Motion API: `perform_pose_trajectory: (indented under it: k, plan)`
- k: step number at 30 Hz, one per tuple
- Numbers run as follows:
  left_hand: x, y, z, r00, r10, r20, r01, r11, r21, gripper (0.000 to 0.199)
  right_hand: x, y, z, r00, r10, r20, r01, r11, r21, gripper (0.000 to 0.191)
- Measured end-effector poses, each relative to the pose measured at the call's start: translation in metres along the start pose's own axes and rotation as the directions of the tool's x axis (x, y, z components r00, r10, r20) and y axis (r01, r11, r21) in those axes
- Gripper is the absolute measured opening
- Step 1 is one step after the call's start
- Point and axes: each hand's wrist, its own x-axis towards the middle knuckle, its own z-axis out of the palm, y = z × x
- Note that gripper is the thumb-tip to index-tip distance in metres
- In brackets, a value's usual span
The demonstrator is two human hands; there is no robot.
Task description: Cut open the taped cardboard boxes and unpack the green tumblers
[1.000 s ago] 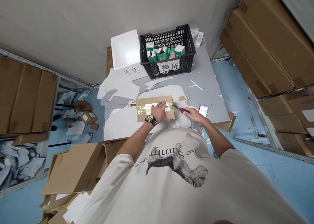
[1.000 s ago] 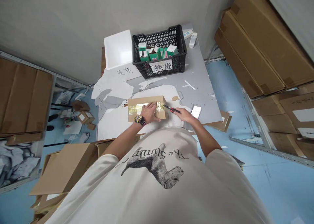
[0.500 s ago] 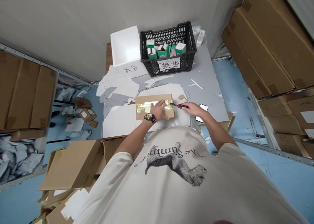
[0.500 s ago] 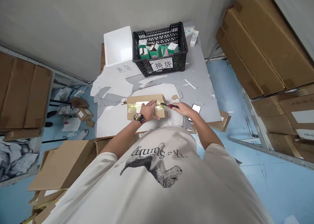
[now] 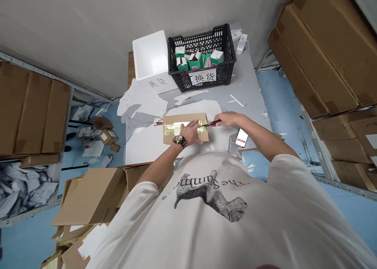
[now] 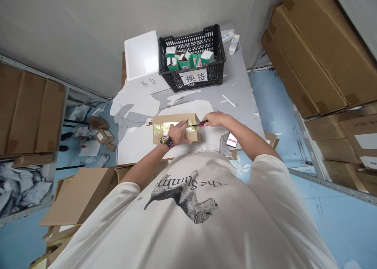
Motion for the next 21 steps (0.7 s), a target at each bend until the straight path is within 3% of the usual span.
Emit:
perform_pose_trajectory:
  k: [3, 5, 9, 14, 16, 18, 21]
  plan:
    - [-0.001, 0.000, 0.001, 1.000, 0.010, -0.004, -0.010, 1.000, -0.008, 0.101, -0.015, 0.006, 0.019, 0.995, 0.019, 0.099, -0.051, 0.938, 0.344, 0.041]
    - [-0.001, -0.001, 0.002, 1.000, 0.014, -0.003, -0.014, 1.000, -0.016, 0.100, -0.030, 0.008, 0.030, 0.988, 0.066, 0.141, -0.127, 0.865, 0.485, 0.046]
    - [0.001, -0.005, 0.002, 1.000, 0.021, 0.001, -0.021, 1.000, -0.019, 0.098, -0.051, 0.004, 0.045, 0.980, 0.121, 0.158, -0.191, 0.793, 0.578, 0.043]
    - [0.006, -0.009, -0.004, 1.000, 0.020, -0.001, -0.020, 1.000, -0.003, 0.094, -0.067, 0.004, 0.066, 0.935, 0.038, 0.352, -0.261, 0.747, 0.611, 0.053]
    - [0.006, -0.009, -0.005, 1.000, 0.024, -0.005, -0.024, 1.000, 0.005, 0.095, -0.076, 0.005, 0.078, 0.960, 0.038, 0.278, -0.219, 0.719, 0.659, 0.059]
    - [0.004, -0.009, -0.003, 1.000, 0.022, -0.013, -0.022, 1.000, 0.012, 0.097, -0.085, 0.008, 0.087, 0.987, 0.090, 0.133, -0.158, 0.681, 0.715, 0.062]
    - [0.000, -0.011, 0.001, 0.999, 0.028, -0.017, -0.028, 1.000, 0.010, 0.105, -0.091, 0.013, 0.098, 0.974, 0.217, -0.066, -0.089, 0.635, 0.768, 0.063]
